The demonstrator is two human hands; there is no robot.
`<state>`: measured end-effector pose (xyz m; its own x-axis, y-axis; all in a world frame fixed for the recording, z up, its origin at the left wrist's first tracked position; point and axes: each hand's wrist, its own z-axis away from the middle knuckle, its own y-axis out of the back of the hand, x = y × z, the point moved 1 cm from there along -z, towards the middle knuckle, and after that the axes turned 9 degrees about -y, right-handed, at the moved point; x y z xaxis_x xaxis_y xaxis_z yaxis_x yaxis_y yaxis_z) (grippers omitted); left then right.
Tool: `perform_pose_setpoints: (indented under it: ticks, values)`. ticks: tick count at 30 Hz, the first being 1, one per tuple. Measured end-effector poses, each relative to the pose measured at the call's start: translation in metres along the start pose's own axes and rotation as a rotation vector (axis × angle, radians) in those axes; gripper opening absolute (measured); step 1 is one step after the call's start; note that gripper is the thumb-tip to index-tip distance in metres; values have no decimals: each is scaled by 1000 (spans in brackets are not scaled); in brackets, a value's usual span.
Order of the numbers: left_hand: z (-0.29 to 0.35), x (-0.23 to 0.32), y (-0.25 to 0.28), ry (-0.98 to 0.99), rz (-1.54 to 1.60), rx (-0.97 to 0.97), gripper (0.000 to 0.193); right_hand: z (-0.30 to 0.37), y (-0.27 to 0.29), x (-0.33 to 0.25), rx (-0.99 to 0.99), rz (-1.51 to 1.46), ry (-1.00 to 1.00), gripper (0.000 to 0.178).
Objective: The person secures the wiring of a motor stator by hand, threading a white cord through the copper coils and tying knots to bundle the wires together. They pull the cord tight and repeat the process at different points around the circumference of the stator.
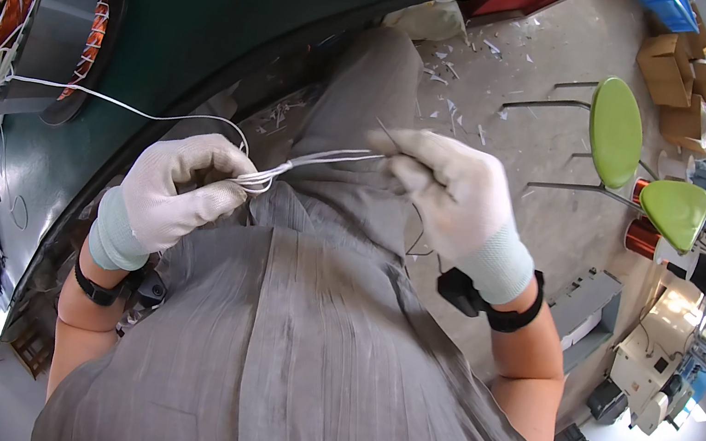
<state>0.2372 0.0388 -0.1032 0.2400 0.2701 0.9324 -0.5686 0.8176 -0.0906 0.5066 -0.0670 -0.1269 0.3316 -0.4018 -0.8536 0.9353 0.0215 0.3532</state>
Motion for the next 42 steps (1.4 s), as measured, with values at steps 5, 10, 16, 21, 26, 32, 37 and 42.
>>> perform_pose_setpoints:
  ticks: [5,10,16,21,26,32,37,42]
  values:
    - [3,5,0,-19,-35,65,16,-25,-42,-11,-86,-323,118,26]
    - [10,8,-5,-70,-116,202,26,-25,-65,-30,-281,-236,36,26]
    - [27,-5,8,-147,-330,380,14,-24,-61,-13,-189,-645,-114,17]
    - [43,2,11,-182,-269,549,10,-31,-62,-9,-16,-802,-224,13]
    - [51,-2,8,-269,-191,577,9,-35,-64,11,-155,-1194,-165,17]
    - [64,-20,16,-140,-95,554,9,-30,-62,2,-87,-1331,-122,17]
    - [61,-16,11,-228,30,537,16,-38,-72,5,-288,-899,-221,30]
    - [65,-16,18,-547,-64,578,14,-37,-87,5,-587,-501,-225,38]
